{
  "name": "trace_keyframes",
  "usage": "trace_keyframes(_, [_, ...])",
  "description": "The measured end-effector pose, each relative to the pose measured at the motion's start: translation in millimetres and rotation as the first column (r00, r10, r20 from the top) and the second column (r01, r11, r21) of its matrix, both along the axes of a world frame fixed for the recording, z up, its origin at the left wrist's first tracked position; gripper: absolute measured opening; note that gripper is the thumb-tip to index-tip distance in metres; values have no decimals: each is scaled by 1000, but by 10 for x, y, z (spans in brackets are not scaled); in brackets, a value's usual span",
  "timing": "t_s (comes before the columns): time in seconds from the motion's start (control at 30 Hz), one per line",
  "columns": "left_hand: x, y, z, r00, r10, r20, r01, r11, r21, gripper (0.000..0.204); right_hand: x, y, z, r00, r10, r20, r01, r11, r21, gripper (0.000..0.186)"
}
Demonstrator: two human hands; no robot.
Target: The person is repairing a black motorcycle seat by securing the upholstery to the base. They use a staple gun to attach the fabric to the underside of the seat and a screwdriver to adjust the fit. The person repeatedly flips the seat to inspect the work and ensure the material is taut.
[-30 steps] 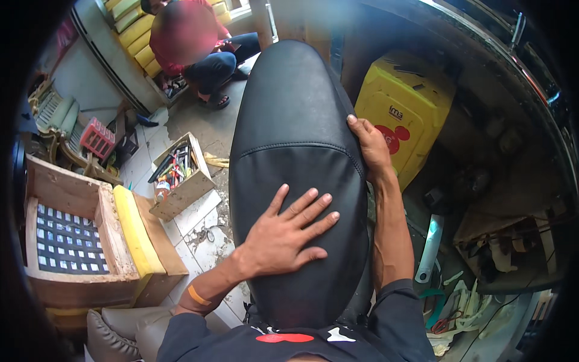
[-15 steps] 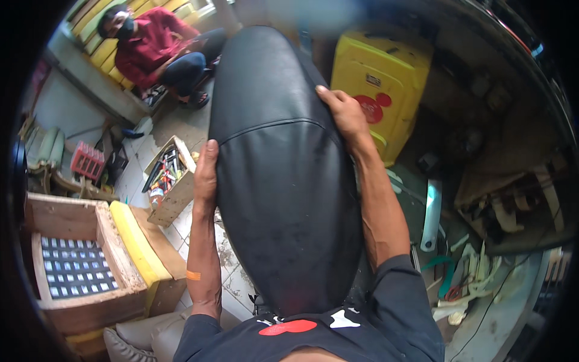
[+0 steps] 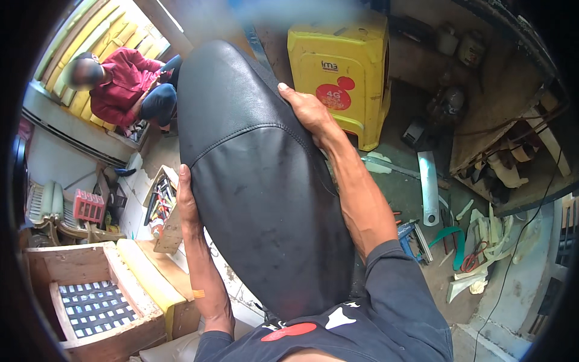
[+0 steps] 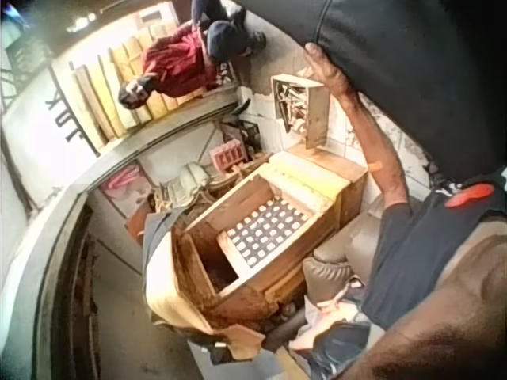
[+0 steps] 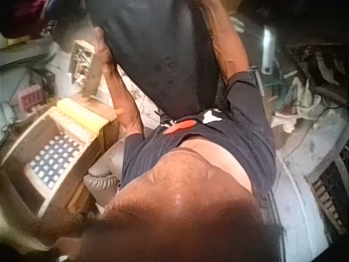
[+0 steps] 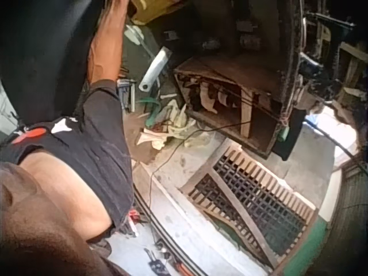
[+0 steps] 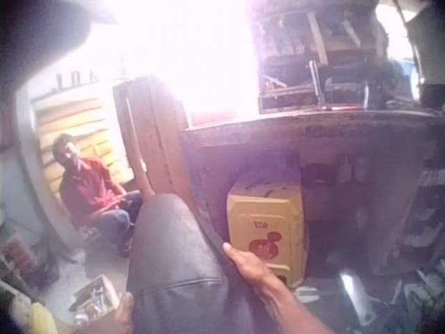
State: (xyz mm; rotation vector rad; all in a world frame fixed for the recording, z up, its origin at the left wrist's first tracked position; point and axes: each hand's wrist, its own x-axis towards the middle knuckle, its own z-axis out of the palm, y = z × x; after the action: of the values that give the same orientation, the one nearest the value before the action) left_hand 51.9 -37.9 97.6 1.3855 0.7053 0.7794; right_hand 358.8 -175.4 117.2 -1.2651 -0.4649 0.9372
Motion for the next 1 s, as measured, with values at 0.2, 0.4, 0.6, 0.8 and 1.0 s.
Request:
trace_keyframes(0.2, [-11, -77, -64, 989, -4, 146, 29, 986, -166, 70, 94, -73, -47, 976, 101, -191, -87, 993, 84, 68])
trace_keyframes(0.4, [-422, -276, -723, 977, 213, 11, -212, 976, -38, 49, 39, -63, -19, 988, 99, -118, -81, 985, 150, 71])
trace_keyframes(0.6, [-649, -1086, -947, 912, 381, -155, -404, 899, -167, 37, 90, -79, -49, 998, 48, 34, -51, 994, 99, 77])
trace_keyframes(0.8, [-722, -654, -490, 945, 320, 70, -285, 907, -309, 44, 7, 2, 22, 995, 50, 88, -55, 997, 57, 76])
trace_keyframes(1.0, [-206, -218, 186, 968, 22, 252, 55, 955, -293, 57, -92, -30, 127, 998, 59, 31, -61, 996, 69, 77])
